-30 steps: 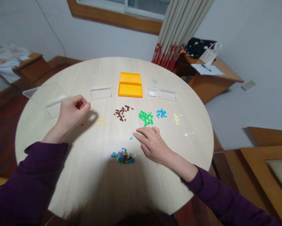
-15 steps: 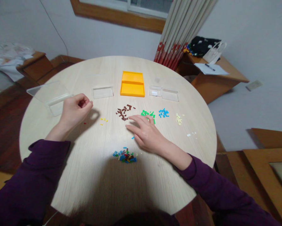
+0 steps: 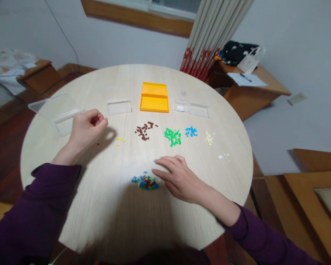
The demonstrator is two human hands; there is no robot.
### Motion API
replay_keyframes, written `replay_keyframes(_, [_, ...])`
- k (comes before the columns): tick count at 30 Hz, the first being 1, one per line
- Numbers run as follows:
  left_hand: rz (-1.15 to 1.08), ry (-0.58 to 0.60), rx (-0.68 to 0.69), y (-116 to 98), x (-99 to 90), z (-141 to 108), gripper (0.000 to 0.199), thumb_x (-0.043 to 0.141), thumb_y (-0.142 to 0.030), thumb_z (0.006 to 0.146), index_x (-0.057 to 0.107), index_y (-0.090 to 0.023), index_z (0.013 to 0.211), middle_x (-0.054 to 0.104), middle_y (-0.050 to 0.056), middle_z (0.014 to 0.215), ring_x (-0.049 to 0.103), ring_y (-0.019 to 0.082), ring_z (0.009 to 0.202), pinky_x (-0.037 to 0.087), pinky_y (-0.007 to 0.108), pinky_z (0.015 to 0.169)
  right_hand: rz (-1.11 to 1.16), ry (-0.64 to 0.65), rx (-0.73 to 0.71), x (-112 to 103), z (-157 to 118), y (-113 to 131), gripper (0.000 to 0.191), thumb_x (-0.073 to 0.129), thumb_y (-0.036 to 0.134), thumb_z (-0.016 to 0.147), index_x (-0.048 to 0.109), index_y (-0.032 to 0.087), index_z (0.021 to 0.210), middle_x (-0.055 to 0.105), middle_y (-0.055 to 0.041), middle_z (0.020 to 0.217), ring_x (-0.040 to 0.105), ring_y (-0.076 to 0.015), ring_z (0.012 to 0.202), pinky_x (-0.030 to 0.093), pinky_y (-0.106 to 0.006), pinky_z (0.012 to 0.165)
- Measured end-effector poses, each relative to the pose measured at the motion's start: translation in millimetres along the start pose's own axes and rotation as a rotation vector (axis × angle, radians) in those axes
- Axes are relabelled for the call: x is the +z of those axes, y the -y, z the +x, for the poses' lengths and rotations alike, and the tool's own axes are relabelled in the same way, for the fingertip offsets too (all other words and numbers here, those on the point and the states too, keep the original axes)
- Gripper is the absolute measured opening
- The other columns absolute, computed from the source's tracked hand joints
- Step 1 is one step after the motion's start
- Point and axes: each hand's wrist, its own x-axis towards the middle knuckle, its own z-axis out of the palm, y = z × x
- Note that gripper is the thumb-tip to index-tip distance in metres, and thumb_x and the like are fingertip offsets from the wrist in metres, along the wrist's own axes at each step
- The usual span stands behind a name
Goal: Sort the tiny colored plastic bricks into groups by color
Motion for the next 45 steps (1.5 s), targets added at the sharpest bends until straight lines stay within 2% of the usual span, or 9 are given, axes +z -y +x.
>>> replay_keyframes(6, [0.010,0.000,-0.001,-1,-0.9,0,0.018,0.053,-0.016,0.070,0.043,-0.020,0.056,0.038,-0.006,0.048,0.034,0.009,0.049,0.029,0.027,0.054,-0.047,0.010,0.043,2,2,-3,0.057,0.045,0.009,0.085,0.044,0.020,0.142,0.050,-0.0170,0.141,0.042,-0.0302,0.132,0.032,-0.049,0.101])
replay_keyframes(10, [0.011,-0.006,0.007,0,-1.2,0,0.017,0.053,-0.017,0.070,0.043,-0.020,0.056,0.037,-0.006,0.048,0.035,0.010,0.050,0.029,0.027,0.054,-0.046,-0.010,0.023,-1,1,-3,0.053,0.046,0.010,0.086,0.049,0.021,0.137,0.052,-0.0161,0.139,0.043,-0.0302,0.131,0.031,-0.050,0.101])
replay_keyframes(14, [0.006,0.001,0.009,0,-1.3,0,0.016,0.052,-0.018,0.070,0.044,-0.021,0.057,0.038,-0.006,0.049,0.035,0.010,0.050,0.029,0.027,0.054,-0.079,0.031,0.040,1,6,-2,0.050,0.048,0.010,0.084,0.054,0.020,0.134,0.053,-0.0167,0.139,0.044,-0.0306,0.130,0.033,-0.050,0.101])
replay_keyframes(23, [-0.002,0.003,-0.007,1,-0.8,1,0.016,0.052,-0.018,0.069,0.044,-0.021,0.056,0.038,-0.006,0.048,0.035,0.010,0.050,0.029,0.027,0.054,-0.231,0.145,0.067,5,59,-12,0.050,0.045,0.011,0.087,0.053,0.015,0.137,0.046,-0.0181,0.149,0.038,-0.0325,0.137,0.029,-0.055,0.106])
replay_keyframes(26, [-0.009,0.002,-0.014,1,-0.5,1,0.016,0.052,-0.017,0.068,0.043,-0.021,0.055,0.038,-0.006,0.048,0.035,0.010,0.050,0.029,0.027,0.054,-0.276,0.096,0.140,-1,70,-16,0.051,0.046,0.013,0.089,0.050,0.014,0.139,0.046,-0.0183,0.149,0.038,-0.0328,0.137,0.027,-0.055,0.108])
replay_keyframes(29, [-0.010,0.002,-0.015,1,-0.6,1,0.017,0.052,-0.016,0.068,0.043,-0.021,0.055,0.038,-0.006,0.048,0.035,0.010,0.049,0.029,0.027,0.054,-0.306,-0.038,0.188,-9,65,-14,0.053,0.045,0.012,0.089,0.046,0.016,0.142,0.048,-0.0180,0.147,0.039,-0.0324,0.137,0.026,-0.055,0.108])
replay_keyframes(31, [-0.011,0.000,-0.011,0,-0.8,1,0.016,0.052,-0.016,0.068,0.043,-0.021,0.056,0.037,-0.006,0.048,0.035,0.010,0.050,0.029,0.027,0.054,-0.297,-0.081,0.158,-13,54,-9,0.051,0.045,0.011,0.089,0.047,0.019,0.140,0.050,-0.0171,0.146,0.041,-0.0317,0.135,0.027,-0.054,0.107])
replay_keyframes(36, [-0.016,0.000,-0.005,1,-1.1,1,0.015,0.052,-0.016,0.068,0.044,-0.021,0.056,0.037,-0.006,0.049,0.035,0.010,0.050,0.029,0.027,0.055,-0.168,-0.011,0.023,-10,24,4,0.038,0.045,0.011,0.088,0.060,0.019,0.122,0.056,-0.0159,0.138,0.048,-0.0286,0.129,0.031,-0.049,0.104])
replay_keyframes(45, [-0.003,0.012,-0.002,0,0.0,0,0.017,0.052,-0.017,0.069,0.043,-0.021,0.055,0.037,-0.006,0.048,0.035,0.010,0.050,0.029,0.028,0.055,-0.184,0.067,0.027,0,18,12,0.044,0.049,0.010,0.085,0.061,0.024,0.125,0.056,-0.0141,0.140,0.047,-0.0287,0.130,0.032,-0.049,0.102])
